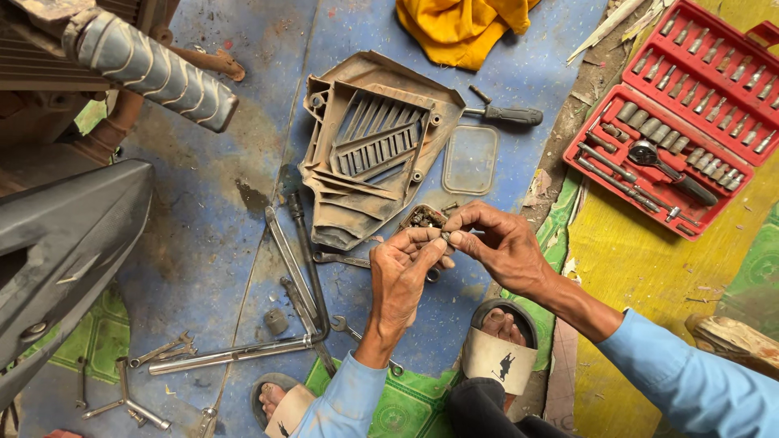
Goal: The person removes a plastic engine cover from a motorcycle using a screwdriver, then attempts to reattach it by inserting screws into the cover and aligning it to the engine. The person handles the cover, screws, and screwdriver throughout the clip.
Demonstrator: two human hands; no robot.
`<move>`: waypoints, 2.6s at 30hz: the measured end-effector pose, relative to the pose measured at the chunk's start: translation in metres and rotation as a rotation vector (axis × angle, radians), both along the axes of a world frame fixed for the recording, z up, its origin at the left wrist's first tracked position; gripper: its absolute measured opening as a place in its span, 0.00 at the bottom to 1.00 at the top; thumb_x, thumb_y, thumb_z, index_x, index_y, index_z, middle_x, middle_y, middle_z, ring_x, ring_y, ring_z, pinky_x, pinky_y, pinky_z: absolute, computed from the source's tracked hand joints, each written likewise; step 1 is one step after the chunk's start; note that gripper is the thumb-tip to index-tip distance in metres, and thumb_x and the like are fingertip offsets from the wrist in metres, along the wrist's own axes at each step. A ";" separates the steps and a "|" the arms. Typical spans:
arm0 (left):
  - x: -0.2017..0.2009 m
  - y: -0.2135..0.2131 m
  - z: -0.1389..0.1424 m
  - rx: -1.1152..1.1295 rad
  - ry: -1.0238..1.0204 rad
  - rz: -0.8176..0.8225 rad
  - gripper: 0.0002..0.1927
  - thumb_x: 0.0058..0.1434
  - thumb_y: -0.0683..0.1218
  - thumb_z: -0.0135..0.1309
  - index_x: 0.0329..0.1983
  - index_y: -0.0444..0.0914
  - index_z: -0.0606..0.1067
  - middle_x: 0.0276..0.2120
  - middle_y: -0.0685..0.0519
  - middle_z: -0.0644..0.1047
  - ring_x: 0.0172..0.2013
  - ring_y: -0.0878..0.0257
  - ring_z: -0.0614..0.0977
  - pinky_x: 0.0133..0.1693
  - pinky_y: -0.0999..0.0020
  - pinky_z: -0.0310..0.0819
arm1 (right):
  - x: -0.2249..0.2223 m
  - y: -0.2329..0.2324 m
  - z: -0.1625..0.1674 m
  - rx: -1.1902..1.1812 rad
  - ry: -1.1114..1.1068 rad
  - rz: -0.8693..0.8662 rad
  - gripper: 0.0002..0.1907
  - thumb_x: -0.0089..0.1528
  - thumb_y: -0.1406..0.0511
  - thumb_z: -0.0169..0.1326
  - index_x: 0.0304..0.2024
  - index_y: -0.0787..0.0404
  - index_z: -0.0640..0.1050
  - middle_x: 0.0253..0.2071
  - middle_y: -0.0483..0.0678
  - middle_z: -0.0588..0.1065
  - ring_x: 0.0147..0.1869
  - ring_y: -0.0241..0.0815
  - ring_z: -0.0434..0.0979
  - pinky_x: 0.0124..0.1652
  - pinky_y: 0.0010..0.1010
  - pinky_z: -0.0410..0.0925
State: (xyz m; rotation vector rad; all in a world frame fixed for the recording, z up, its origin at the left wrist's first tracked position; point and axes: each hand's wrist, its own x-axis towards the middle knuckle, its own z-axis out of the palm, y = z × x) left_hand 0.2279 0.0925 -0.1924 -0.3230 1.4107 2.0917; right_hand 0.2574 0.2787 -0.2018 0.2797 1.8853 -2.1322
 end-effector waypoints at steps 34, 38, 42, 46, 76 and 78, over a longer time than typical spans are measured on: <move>-0.110 -0.093 -0.010 -1.200 0.718 0.011 0.35 0.60 0.56 0.65 0.61 0.32 0.68 0.50 0.36 0.76 0.49 0.44 0.79 0.51 0.52 0.73 | -0.031 0.013 -0.039 0.283 -0.153 -0.232 0.10 0.67 0.66 0.56 0.47 0.66 0.79 0.33 0.46 0.80 0.33 0.32 0.78 0.31 0.23 0.71; -0.118 -0.093 -0.030 -1.076 0.409 -0.110 0.35 0.57 0.54 0.62 0.63 0.35 0.66 0.48 0.38 0.80 0.47 0.45 0.81 0.51 0.54 0.74 | -0.021 0.020 -0.051 0.310 -0.160 -0.262 0.11 0.66 0.66 0.57 0.48 0.67 0.79 0.34 0.47 0.80 0.34 0.33 0.79 0.31 0.24 0.71; -0.118 -0.096 -0.046 -1.068 0.360 -0.108 0.29 0.61 0.51 0.58 0.64 0.36 0.69 0.45 0.39 0.82 0.46 0.46 0.84 0.51 0.56 0.75 | -0.015 0.023 -0.053 0.342 -0.180 -0.239 0.13 0.65 0.66 0.58 0.50 0.65 0.79 0.35 0.46 0.81 0.36 0.33 0.80 0.32 0.23 0.72; -0.117 -0.100 -0.057 -1.103 0.482 -0.088 0.26 0.64 0.48 0.57 0.63 0.35 0.70 0.47 0.36 0.81 0.48 0.43 0.82 0.51 0.53 0.74 | -0.013 0.023 -0.045 0.604 -0.100 -0.138 0.11 0.64 0.67 0.59 0.49 0.61 0.82 0.36 0.47 0.82 0.38 0.35 0.82 0.36 0.26 0.75; -0.052 -0.051 -0.025 -1.190 0.943 -0.113 0.25 0.67 0.58 0.60 0.60 0.41 0.72 0.56 0.49 0.75 0.60 0.56 0.73 0.65 0.51 0.65 | -0.011 0.032 -0.022 0.932 0.371 0.107 0.15 0.57 0.67 0.62 0.47 0.63 0.78 0.43 0.54 0.76 0.43 0.55 0.79 0.40 0.40 0.73; -0.021 -0.032 -0.018 -1.170 1.017 -0.324 0.32 0.55 0.59 0.66 0.59 0.40 0.73 0.54 0.49 0.74 0.57 0.52 0.71 0.60 0.48 0.59 | -0.010 0.031 -0.021 0.939 0.394 0.116 0.17 0.56 0.67 0.62 0.47 0.62 0.78 0.44 0.54 0.76 0.44 0.55 0.79 0.41 0.40 0.73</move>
